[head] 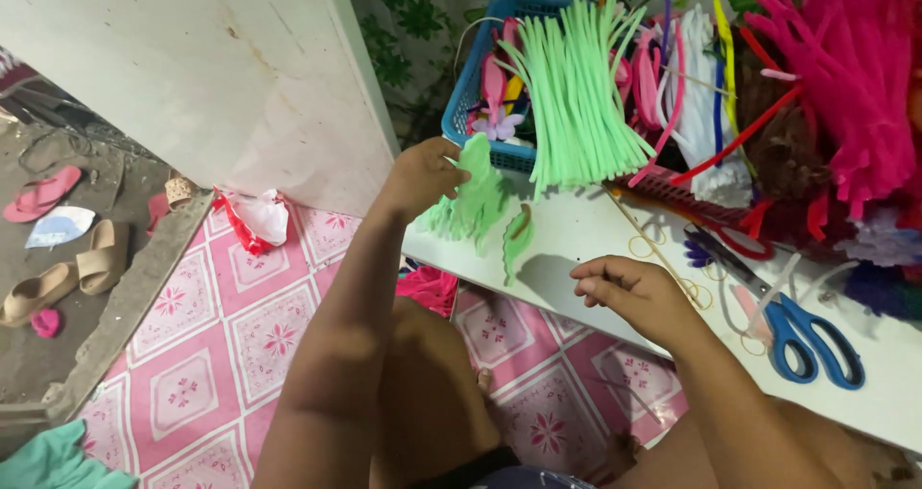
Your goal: Assembling artificial green leaves by bundling green craft strips onto a thin wire or wooden stem.
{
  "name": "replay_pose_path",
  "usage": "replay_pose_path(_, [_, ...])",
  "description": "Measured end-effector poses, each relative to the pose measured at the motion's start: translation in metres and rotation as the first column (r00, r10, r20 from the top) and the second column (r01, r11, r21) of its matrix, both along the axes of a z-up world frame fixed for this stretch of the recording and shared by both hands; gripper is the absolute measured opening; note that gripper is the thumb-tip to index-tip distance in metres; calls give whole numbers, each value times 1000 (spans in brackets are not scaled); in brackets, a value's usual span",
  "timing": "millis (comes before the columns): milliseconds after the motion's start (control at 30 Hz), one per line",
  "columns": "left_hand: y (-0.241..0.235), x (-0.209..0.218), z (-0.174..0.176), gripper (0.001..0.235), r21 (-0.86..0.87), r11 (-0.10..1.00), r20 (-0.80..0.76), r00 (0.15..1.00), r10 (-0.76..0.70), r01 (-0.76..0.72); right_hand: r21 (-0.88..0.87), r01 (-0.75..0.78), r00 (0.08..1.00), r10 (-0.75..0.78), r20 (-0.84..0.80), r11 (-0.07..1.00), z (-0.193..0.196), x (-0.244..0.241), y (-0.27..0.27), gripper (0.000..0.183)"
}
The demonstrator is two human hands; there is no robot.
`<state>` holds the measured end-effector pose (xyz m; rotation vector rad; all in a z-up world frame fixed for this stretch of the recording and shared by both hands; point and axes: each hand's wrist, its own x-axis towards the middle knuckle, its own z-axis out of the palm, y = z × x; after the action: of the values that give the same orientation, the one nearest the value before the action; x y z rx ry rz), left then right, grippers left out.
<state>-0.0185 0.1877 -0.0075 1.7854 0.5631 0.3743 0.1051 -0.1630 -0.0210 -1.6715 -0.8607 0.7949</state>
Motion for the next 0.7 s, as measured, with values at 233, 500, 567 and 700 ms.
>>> replay_pose_path(233, [5, 20, -15, 29, 120, 992, -205, 977, 54, -30, -56, -12, 999, 14, 30, 998, -6, 4, 3, 25])
replay_pose_path(500, [-13, -1, 7, 30, 407, 913, -205, 972, 118, -25, -125, 55, 943, -10, 332, 991, -21, 1, 32, 23])
replay_pose_path(567, [-50, -24, 43, 28, 486, 874, -199, 973, 114, -3, -131, 78, 869, -3, 494, 988, -25, 5, 56, 22])
replay_pose_path(700, [-198, -98, 153, 13, 558, 807, -85, 981, -176, 194, -321, 102, 663, 176, 728, 942, -43, 11, 106, 41])
